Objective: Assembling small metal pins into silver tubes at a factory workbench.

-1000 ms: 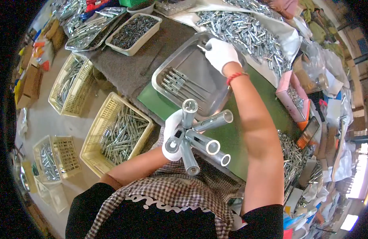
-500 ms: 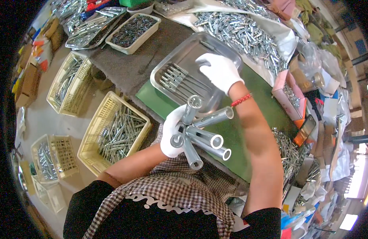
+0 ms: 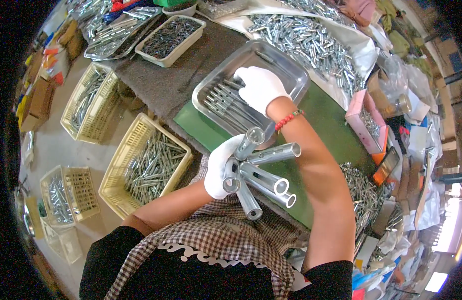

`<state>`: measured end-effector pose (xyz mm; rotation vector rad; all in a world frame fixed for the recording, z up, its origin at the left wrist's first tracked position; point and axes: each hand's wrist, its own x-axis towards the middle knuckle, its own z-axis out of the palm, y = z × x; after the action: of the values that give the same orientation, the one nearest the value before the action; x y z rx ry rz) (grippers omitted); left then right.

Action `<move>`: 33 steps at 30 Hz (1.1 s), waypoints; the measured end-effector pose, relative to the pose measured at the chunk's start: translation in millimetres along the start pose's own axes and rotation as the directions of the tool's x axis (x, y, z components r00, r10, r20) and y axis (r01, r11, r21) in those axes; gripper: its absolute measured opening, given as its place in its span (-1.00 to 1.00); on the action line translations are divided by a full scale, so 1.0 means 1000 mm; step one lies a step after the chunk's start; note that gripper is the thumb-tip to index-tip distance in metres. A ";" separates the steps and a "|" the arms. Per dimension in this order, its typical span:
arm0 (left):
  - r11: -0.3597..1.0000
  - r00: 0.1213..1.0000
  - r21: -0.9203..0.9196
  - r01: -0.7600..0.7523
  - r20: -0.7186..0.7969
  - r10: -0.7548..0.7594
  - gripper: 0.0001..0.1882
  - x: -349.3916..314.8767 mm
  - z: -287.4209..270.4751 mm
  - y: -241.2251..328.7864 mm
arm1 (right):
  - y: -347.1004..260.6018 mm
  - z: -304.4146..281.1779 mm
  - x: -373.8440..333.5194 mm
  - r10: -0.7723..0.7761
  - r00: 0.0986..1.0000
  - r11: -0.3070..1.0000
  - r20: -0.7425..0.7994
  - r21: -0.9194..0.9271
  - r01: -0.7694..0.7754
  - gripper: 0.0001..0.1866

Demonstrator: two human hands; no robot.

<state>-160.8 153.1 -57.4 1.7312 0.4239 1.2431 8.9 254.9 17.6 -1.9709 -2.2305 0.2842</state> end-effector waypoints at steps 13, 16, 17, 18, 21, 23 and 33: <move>0.997 0.999 0.062 -0.047 0.010 0.046 -0.27 0.007 -0.003 0.011 | 0.057 -0.010 0.014 0.106 0.957 0.980 -0.272 -0.134 -0.146 -0.65; 0.995 0.997 0.065 -0.079 0.026 0.077 -0.28 0.006 -0.006 0.010 | 0.067 -0.006 0.023 0.199 0.956 0.959 -0.218 -0.159 -0.236 -0.63; 0.994 0.997 0.071 -0.077 0.019 0.076 -0.28 0.004 -0.004 0.006 | 0.068 -0.006 0.022 0.183 0.957 0.971 -0.226 -0.109 -0.211 -0.63; 0.999 0.999 0.038 -0.024 0.023 0.023 -0.27 -0.001 0.000 -0.002 | 0.069 -0.007 0.022 0.167 0.958 0.981 -0.235 -0.059 -0.186 -0.64; 0.999 0.999 0.030 -0.040 0.002 0.040 -0.27 0.002 0.001 0.004 | 0.083 -0.009 0.018 0.168 0.951 0.985 -0.260 0.070 -0.155 -0.65; 0.992 0.993 0.066 -0.109 -0.026 0.111 -0.27 0.004 0.000 0.006 | 0.080 -0.008 0.021 0.172 0.942 0.985 -0.287 0.079 -0.156 -0.65; 0.998 0.996 0.053 0.018 0.090 -0.022 -0.25 -0.002 0.001 -0.002 | 0.083 0.003 0.032 0.216 0.946 0.969 -0.243 0.171 -0.178 -0.71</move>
<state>-160.0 152.2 -60.3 1.8153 0.4225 1.1436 83.7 296.4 -5.5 -2.0230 -1.8038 0.1934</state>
